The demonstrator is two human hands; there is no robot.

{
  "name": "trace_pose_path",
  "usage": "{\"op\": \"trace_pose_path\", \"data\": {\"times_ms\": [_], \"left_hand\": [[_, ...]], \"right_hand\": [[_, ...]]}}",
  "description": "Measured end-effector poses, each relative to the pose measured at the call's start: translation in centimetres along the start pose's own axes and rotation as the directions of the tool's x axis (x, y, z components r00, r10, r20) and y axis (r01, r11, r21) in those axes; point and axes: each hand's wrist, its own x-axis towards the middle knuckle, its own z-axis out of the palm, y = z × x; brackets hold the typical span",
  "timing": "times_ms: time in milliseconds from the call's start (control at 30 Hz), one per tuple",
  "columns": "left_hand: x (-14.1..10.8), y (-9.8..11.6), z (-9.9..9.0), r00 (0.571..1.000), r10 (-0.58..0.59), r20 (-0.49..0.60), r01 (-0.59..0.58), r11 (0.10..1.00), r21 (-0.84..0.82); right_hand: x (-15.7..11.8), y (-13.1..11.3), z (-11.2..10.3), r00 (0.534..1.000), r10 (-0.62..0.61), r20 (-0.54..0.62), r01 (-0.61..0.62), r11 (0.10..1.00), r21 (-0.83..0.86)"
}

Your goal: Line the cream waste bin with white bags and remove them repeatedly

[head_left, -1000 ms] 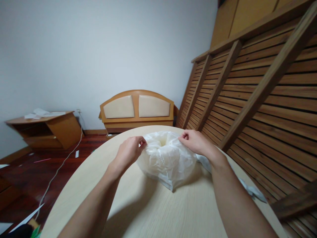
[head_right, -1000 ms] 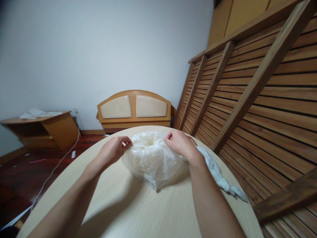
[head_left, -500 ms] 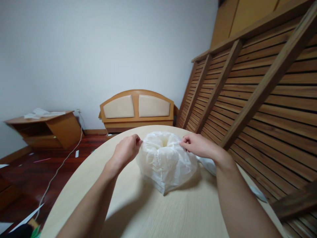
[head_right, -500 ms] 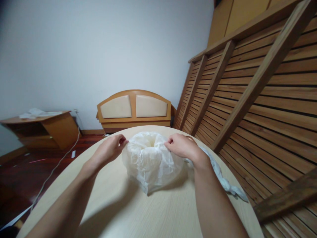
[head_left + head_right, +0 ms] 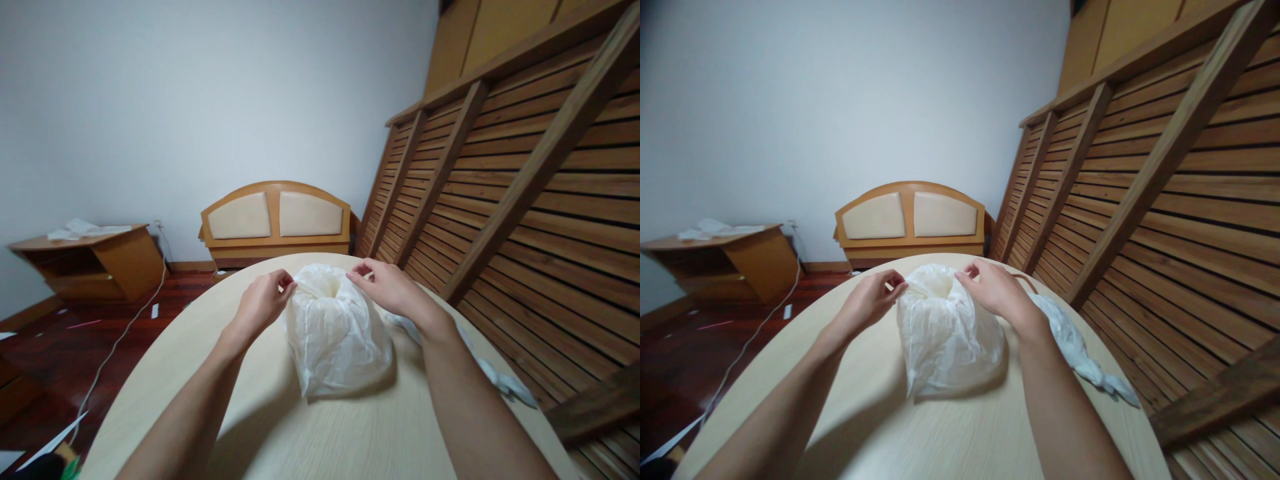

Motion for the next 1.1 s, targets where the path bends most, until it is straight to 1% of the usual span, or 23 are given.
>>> {"op": "trace_pose_path", "data": {"times_ms": [100,167,233,267,333,367,433,467,500,533,600,633,667,733,800,867,900,1033,1100], "left_hand": [[0.2,-0.2,0.4,0.991,0.05,-0.124,-0.064,0.992,-0.108],[0.3,-0.3,0.5,0.973,0.04,-0.228,-0.079,0.983,-0.167],[0.3,-0.4,0.5,0.954,-0.02,-0.299,-0.028,0.987,-0.157],[0.3,-0.5,0.5,0.951,-0.053,-0.306,0.013,0.992,-0.129],[0.3,-0.7,0.6,0.959,-0.094,-0.266,0.08,0.995,-0.061],[0.3,-0.7,0.6,0.965,-0.101,-0.241,0.096,0.995,-0.032],[0.2,-0.6,0.7,0.973,-0.091,-0.214,0.093,0.996,-0.003],[0.2,-0.5,0.8,0.972,-0.083,-0.218,0.085,0.996,-0.004],[0.2,-0.4,0.9,0.971,-0.08,-0.226,0.078,0.997,-0.017],[0.2,-0.2,1.0,0.97,-0.081,-0.228,0.073,0.996,-0.041],[0.2,0.0,1.2,0.978,-0.088,-0.188,0.068,0.992,-0.107],[0.2,0.1,1.3,0.984,-0.09,-0.153,0.069,0.988,-0.139],[0.2,0.2,1.4,0.989,-0.09,-0.115,0.07,0.983,-0.167],[0.1,0.2,1.7,0.995,-0.083,-0.048,0.071,0.976,-0.204],[0.0,0.2,2.0,0.997,-0.082,0.002,0.08,0.972,-0.222],[0.0,0.3,2.3,0.996,-0.084,0.039,0.09,0.97,-0.225],[0.0,0.3,2.3,0.995,-0.084,0.049,0.093,0.97,-0.223],[-0.1,0.7,2.0,0.994,-0.093,0.054,0.102,0.975,-0.196],[-0.3,1.0,1.6,0.995,-0.083,0.062,0.093,0.98,-0.178]], "right_hand": [[0.4,0.1,1.1,0.999,0.03,-0.025,-0.029,0.999,0.026],[0.5,0.2,1.5,0.998,0.052,-0.022,-0.052,0.999,0.001],[0.4,0.4,1.5,0.998,0.053,-0.028,-0.054,0.998,-0.023],[0.3,0.5,1.4,0.998,0.048,-0.029,-0.049,0.998,-0.031],[0.1,0.7,1.1,0.998,0.061,-0.014,-0.062,0.996,-0.061],[0.0,0.8,0.9,0.997,0.075,0.008,-0.074,0.994,-0.084],[-0.2,1.0,0.7,0.993,0.106,0.054,-0.098,0.986,-0.138],[-0.2,1.0,0.6,0.991,0.12,0.058,-0.109,0.981,-0.163],[-0.1,1.0,0.7,0.991,0.129,0.035,-0.121,0.977,-0.175],[0.1,1.1,1.0,0.991,0.132,-0.013,-0.133,0.977,-0.166],[0.8,1.4,1.8,0.985,0.116,-0.131,-0.125,0.99,-0.06],[1.1,1.7,2.4,0.982,0.092,-0.165,-0.088,0.996,0.031],[1.5,2.1,3.0,0.983,0.057,-0.175,-0.033,0.99,0.136],[2.1,2.9,4.0,0.992,0.004,-0.123,0.034,0.951,0.307],[2.5,3.6,4.7,0.999,-0.022,-0.037,0.034,0.923,0.384],[2.5,3.9,4.8,0.999,-0.024,0.034,0.008,0.919,0.395],[2.5,4.0,4.8,0.998,-0.019,0.051,-0.002,0.921,0.389],[2.3,3.7,4.2,0.998,0.034,0.047,-0.048,0.937,0.347],[2.2,3.3,3.8,0.996,0.06,0.067,-0.078,0.941,0.329]]}}
